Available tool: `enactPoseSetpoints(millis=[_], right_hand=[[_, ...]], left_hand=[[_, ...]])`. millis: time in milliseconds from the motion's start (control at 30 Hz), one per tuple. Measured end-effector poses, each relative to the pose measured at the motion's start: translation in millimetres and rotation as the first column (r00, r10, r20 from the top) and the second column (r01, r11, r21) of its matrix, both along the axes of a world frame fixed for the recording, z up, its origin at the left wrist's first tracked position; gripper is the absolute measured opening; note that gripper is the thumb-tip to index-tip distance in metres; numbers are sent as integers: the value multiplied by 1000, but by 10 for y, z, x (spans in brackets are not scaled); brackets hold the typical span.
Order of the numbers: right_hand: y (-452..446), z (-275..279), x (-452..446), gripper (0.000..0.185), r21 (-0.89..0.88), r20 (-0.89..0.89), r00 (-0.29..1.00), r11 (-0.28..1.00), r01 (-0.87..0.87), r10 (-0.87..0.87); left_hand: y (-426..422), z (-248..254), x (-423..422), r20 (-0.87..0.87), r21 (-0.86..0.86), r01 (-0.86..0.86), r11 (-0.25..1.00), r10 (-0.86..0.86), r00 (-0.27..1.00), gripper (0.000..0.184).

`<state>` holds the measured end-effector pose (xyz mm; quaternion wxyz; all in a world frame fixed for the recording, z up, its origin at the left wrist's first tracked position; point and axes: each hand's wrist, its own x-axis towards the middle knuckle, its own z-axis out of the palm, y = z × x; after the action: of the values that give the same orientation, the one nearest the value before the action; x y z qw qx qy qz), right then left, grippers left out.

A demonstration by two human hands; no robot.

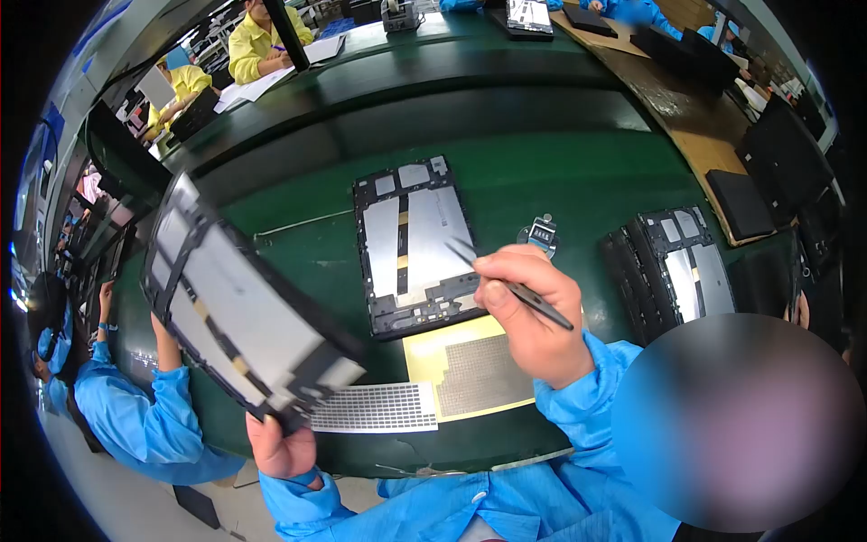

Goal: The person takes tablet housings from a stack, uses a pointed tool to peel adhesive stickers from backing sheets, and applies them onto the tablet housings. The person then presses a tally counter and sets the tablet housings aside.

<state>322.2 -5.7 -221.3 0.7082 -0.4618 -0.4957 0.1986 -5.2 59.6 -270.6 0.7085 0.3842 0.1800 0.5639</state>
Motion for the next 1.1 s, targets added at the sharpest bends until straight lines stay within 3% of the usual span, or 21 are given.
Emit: enactPoseSetpoints(millis=[33,100,133,200,233,267,333,433,467,500,533,567,600,700,767,833,900,1000,1100], right_hand=[[13,-10,4,14,-39,-49,997,997,-63,61],[40,-9,-1,15,-111,-146,972,974,-199,182],[2,84,-41,12,-223,-418,878,910,-349,235],[0,56,-68,11,-349,-438,863,837,-422,252],[2,33,-62,11,-404,-445,857,796,-450,259],[-3,-31,-39,15,-440,-286,892,779,-446,349],[-25,-92,-87,19,-489,-298,881,734,-471,367],[-112,-190,-137,24,-554,-289,885,690,-466,366],[-144,-237,-135,24,-579,-271,893,680,-450,360],[-163,-292,-128,24,-601,-253,900,671,-434,355],[-153,-396,-109,23,-569,-255,906,705,-423,338],[-150,-422,-103,22,-592,-264,912,695,-409,312],[-136,-433,-100,21,-612,-271,919,685,-395,288],[-78,-461,-92,19,-648,-235,921,656,-386,310],[-53,-450,-100,18,-667,-219,920,639,-384,324],[-51,-417,-119,17,-684,-236,924,625,-377,300],[-49,-427,-128,17,-690,-211,926,624,-368,313],[-34,-440,-127,17,-675,-176,927,645,-358,330],[-60,-458,-136,17,-672,-180,928,648,-357,325]], left_hand=[[48,-72,-172,42,62,84,995,-86,995,47],[123,-112,-373,169,-259,-93,961,140,975,40],[233,-122,-470,251,-265,36,964,32,968,37],[466,-205,-566,223,-390,-125,912,226,948,31],[566,-255,-603,183,-409,-158,899,250,951,30],[668,-305,-640,141,-427,-190,884,272,952,28],[819,-420,-703,52,-459,-237,856,292,955,26],[708,-17,-614,-430,-293,-419,859,273,861,33],[656,137,-571,-577,-271,-462,845,242,780,42],[722,164,-814,-862,-185,-538,822,128,491,46],[767,152,-955,-984,80,-473,878,146,104,46],[770,203,-960,-933,296,-296,908,209,-292,46],[704,170,-890,-818,540,-153,828,473,-328,36],[470,343,-328,-882,453,-68,889,458,115,21],[345,414,122,-790,613,270,742,569,229,19],[353,470,549,-726,670,499,550,625,287,27],[420,404,942,-695,718,439,540,571,436,28],[474,-22,1188,-720,677,348,649,484,497,33],[479,-77,1188,-717,694,404,596,519,466,35]])
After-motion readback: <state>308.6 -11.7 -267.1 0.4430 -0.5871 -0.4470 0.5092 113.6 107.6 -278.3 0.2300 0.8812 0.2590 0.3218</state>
